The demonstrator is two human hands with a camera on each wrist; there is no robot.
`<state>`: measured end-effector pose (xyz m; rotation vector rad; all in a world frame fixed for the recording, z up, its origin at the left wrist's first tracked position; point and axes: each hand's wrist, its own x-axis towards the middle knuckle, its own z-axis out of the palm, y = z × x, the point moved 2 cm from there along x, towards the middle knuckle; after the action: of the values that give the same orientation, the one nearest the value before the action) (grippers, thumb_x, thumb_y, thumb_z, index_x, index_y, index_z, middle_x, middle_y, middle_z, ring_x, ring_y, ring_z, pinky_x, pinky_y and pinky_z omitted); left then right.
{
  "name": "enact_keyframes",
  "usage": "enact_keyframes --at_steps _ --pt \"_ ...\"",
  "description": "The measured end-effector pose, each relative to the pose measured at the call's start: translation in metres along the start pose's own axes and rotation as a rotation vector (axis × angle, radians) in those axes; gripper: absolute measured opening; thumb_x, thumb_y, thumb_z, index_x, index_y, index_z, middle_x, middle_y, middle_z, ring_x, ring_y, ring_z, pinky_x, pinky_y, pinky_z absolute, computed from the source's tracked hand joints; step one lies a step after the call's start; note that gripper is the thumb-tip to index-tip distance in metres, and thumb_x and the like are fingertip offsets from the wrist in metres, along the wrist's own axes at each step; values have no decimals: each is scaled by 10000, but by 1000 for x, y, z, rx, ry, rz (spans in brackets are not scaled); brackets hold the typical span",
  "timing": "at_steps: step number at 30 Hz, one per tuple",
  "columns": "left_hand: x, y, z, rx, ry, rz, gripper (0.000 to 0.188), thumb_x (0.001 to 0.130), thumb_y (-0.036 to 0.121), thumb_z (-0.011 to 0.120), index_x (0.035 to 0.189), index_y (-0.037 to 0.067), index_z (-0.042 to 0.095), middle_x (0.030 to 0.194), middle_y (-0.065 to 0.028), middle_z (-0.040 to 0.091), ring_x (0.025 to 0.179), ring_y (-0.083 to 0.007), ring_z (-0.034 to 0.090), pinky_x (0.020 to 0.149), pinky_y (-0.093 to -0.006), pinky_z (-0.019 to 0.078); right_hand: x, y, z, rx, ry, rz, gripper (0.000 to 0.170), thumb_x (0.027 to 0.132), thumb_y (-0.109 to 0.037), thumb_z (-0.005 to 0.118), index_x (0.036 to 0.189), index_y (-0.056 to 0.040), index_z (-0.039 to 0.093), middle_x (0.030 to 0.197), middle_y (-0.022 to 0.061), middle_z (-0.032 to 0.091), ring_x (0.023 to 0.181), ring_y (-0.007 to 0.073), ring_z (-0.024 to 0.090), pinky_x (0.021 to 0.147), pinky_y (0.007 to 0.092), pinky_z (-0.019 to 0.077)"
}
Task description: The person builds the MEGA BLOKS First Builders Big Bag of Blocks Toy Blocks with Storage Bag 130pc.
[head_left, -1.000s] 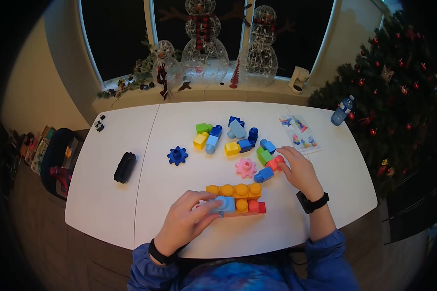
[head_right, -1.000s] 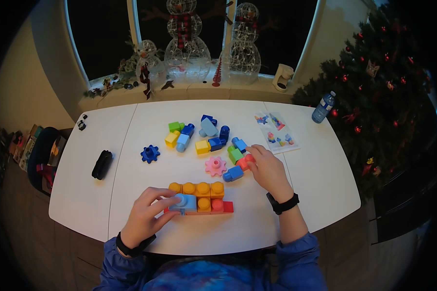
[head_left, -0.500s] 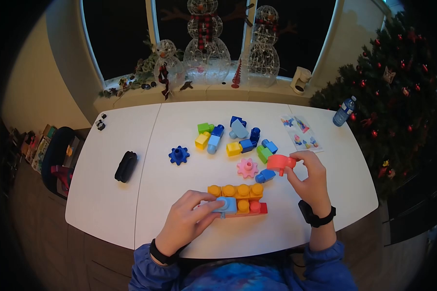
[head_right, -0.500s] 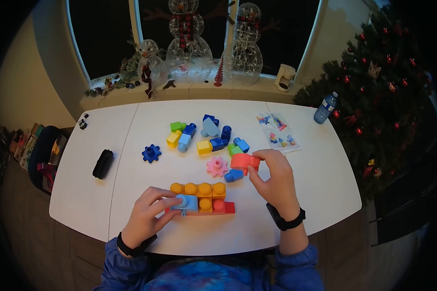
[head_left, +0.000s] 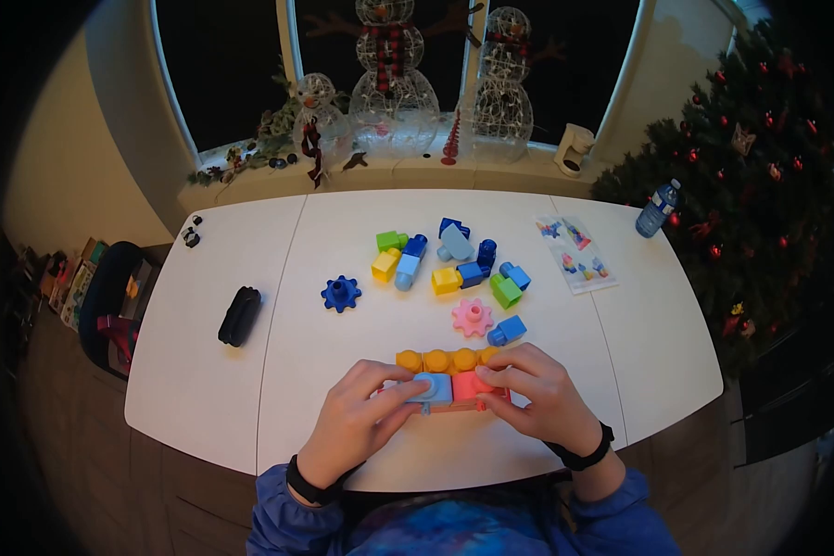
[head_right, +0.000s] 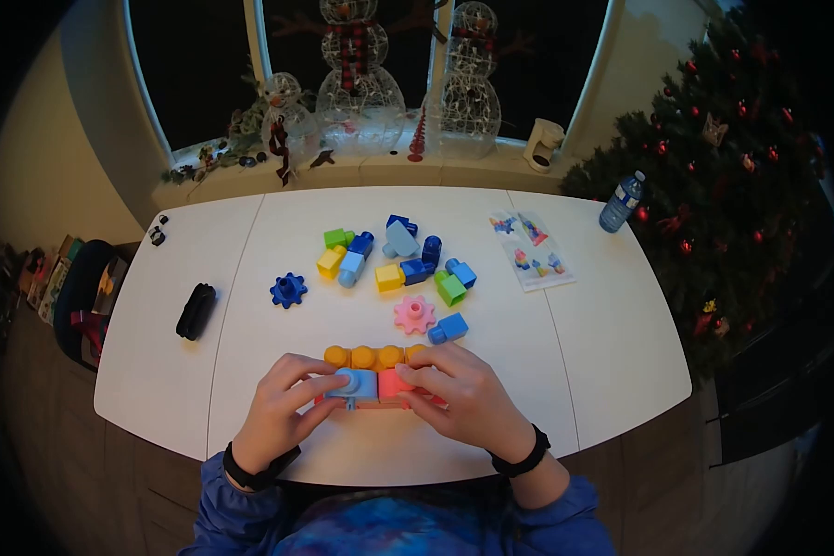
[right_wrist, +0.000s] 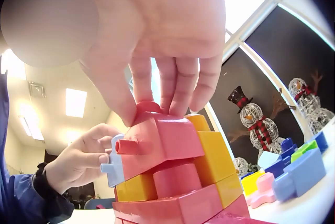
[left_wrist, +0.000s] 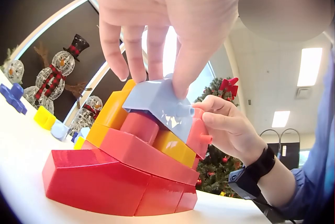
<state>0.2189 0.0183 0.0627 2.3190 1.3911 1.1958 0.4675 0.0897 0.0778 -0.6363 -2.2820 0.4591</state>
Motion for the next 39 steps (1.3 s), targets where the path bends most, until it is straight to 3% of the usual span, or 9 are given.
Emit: enact_keyframes --at_steps 10,16,23,27,32,34,39 --pt "0 0 0 -7 -7 -7 434 749 2 846 1157 114 750 1117 -83 701 973 -272 655 775 -358 575 -4 4 5 -5 45 5 288 774 -103 856 1033 -58 739 1030 90 688 930 266 670 820 379 534" --pt "11 -5 -15 -132 -97 19 292 816 45 813 1101 70 757 1056 -94 720 926 -269 674 775 -345 571 -7 6 7 -25 66 25 280 777 -140 860 1027 -80 750 1042 64 695 942 252 663 885 392 482" --pt "83 -91 -14 -32 55 -239 179 931 101 750 1050 -25 702 954 -142 713 800 -250 710 712 -309 579 -5 8 5 7 51 26 262 776 -127 858 1013 -81 755 1026 66 697 919 260 653 855 386 502" --pt "112 -165 23 167 22 -279 258 891 145 775 1074 -20 699 1009 -173 712 848 -303 716 757 -374 585 -6 9 6 33 60 33 261 775 -118 858 1012 -79 755 1023 76 696 914 271 651 831 379 515" --pt "130 -185 47 368 -119 -326 325 837 172 788 1096 -6 706 1059 -218 709 920 -388 696 838 -444 569 -6 10 7 33 69 16 268 757 -100 869 998 -76 753 1017 80 699 897 268 650 807 372 522" --pt "133 -191 50 380 -123 -337 320 826 154 782 1095 -3 706 1042 -221 711 936 -396 692 846 -453 567 -6 11 7 35 74 9 287 728 -69 887 979 -75 748 1023 78 707 877 260 644 787 359 522" --pt "133 -189 46 422 -184 -302 341 789 113 777 1104 0 706 992 -217 717 955 -395 688 857 -463 563 -5 9 8 43 73 24 267 767 -109 865 1008 -77 757 1002 76 692 894 272 652 803 381 530"
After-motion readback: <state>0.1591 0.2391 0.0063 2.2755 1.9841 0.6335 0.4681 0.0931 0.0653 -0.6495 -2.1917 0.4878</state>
